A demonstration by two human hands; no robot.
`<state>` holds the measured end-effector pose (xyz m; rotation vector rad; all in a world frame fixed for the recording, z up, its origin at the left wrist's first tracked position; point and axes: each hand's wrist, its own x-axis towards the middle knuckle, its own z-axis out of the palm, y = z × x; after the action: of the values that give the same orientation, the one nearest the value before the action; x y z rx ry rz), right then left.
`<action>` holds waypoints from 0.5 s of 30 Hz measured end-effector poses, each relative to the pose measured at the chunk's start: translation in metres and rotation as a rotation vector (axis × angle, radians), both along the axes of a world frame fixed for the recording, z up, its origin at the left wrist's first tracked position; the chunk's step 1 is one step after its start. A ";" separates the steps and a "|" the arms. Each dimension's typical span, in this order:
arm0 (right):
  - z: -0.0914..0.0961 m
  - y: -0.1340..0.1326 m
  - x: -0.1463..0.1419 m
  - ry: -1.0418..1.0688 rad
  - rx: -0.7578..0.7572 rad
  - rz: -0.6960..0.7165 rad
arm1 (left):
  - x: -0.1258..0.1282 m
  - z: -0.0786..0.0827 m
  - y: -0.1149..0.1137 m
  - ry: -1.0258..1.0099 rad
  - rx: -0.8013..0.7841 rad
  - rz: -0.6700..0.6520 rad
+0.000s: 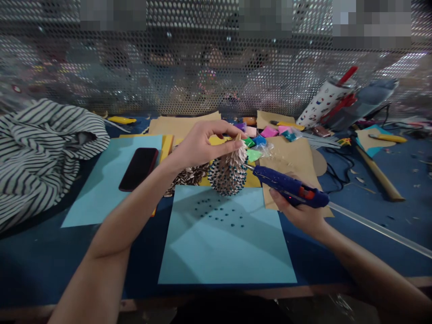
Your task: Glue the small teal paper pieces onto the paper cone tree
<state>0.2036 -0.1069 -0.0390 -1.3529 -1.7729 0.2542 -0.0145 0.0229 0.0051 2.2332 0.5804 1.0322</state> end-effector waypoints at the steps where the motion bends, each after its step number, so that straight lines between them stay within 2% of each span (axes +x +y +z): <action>1: -0.001 0.000 0.000 -0.004 0.006 -0.001 | 0.000 0.000 0.000 -0.013 0.000 0.000; 10: 0.000 0.001 0.004 -0.054 0.154 0.047 | 0.002 -0.004 0.002 -0.078 -0.027 0.009; 15: 0.002 0.003 0.005 -0.075 0.143 0.029 | 0.002 -0.004 0.002 -0.072 -0.034 -0.001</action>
<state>0.2082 -0.1043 -0.0366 -1.2502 -1.8379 0.0912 -0.0123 0.0252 0.0013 2.1574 0.5614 1.0891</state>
